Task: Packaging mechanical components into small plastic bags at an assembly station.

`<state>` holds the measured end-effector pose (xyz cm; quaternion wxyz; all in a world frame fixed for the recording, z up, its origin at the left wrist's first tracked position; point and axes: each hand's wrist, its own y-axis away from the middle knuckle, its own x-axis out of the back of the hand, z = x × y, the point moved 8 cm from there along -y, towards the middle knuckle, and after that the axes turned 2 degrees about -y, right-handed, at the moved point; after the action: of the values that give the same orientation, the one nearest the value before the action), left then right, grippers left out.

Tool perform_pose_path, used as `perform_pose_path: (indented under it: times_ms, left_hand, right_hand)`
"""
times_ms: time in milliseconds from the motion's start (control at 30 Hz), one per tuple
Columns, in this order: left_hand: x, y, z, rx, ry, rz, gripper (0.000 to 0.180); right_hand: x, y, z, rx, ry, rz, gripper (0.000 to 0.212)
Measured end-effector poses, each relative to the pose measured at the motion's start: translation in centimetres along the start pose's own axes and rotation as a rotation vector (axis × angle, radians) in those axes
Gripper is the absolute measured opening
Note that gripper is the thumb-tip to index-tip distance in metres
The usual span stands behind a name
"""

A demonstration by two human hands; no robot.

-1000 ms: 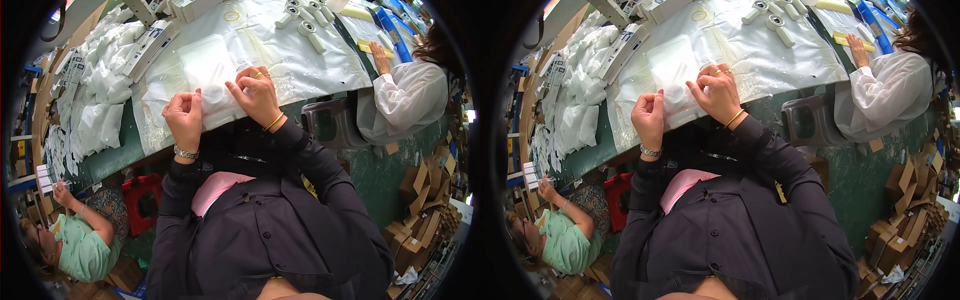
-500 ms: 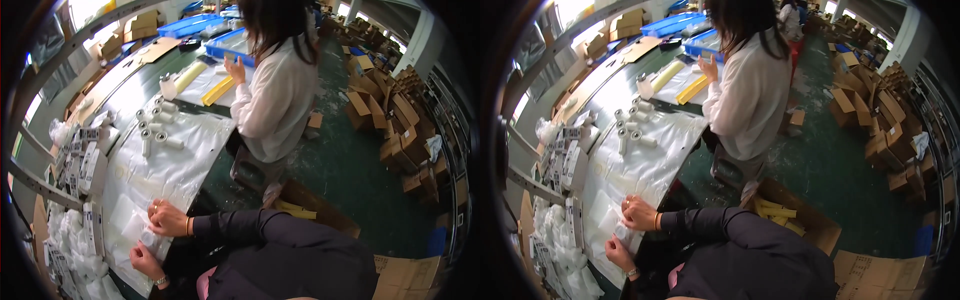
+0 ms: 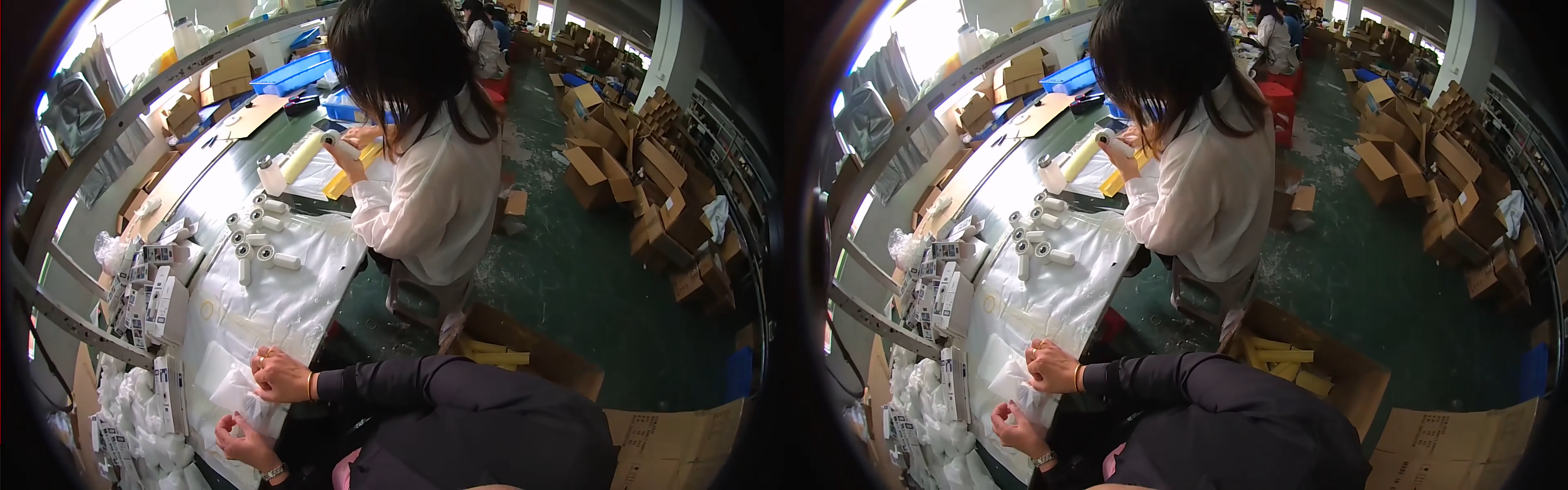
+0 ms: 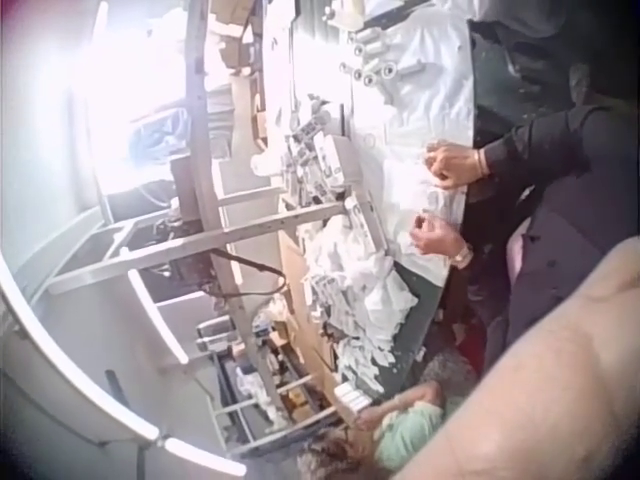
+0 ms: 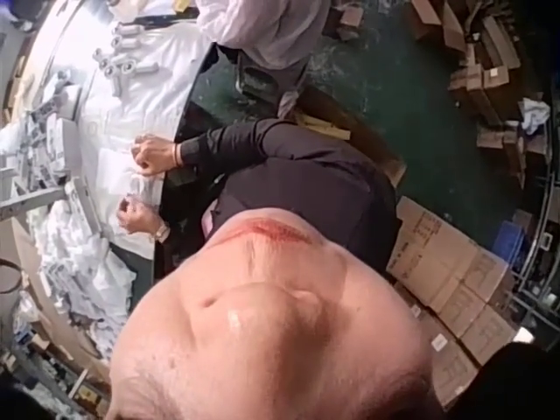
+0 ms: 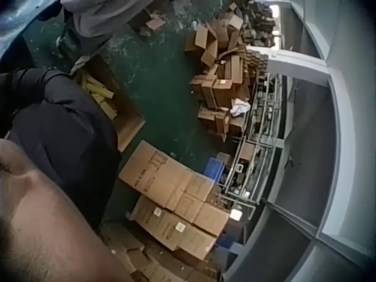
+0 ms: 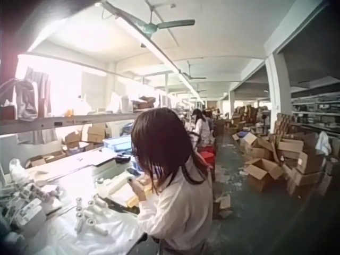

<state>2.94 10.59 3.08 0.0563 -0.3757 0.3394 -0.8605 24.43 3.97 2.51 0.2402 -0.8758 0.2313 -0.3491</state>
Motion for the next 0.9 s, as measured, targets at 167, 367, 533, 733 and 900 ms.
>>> perform_pose_path:
  times_ms: [167, 367, 533, 733, 900]
  left_hand:
    - [0.3, 0.7, 5.1, -0.092, 0.098, -0.126, 0.04]
    - [-2.3, 2.0, 5.9, -0.189, -0.068, -0.147, 0.056]
    - [-1.8, 1.3, 4.1, 0.036, 0.169, -0.204, 0.053]
    - [-0.7, 1.4, -1.0, 0.432, 0.71, -0.201, 0.046]
    - [5.0, 0.0, -2.8, 0.32, 0.534, 0.131, 0.045]
  right_hand:
    - [0.1, 0.0, -0.3, -0.054, 0.018, 0.023, 0.015]
    - [0.2, 0.4, 0.6, -0.043, -0.024, 0.141, 0.018]
    - [1.1, 0.4, 0.7, -0.041, -0.109, 0.163, 0.017]
    - [1.6, 0.1, 0.1, -0.015, -0.123, 0.223, 0.016]
    - [0.8, -0.2, 0.3, 0.037, -0.063, 0.214, 0.018]
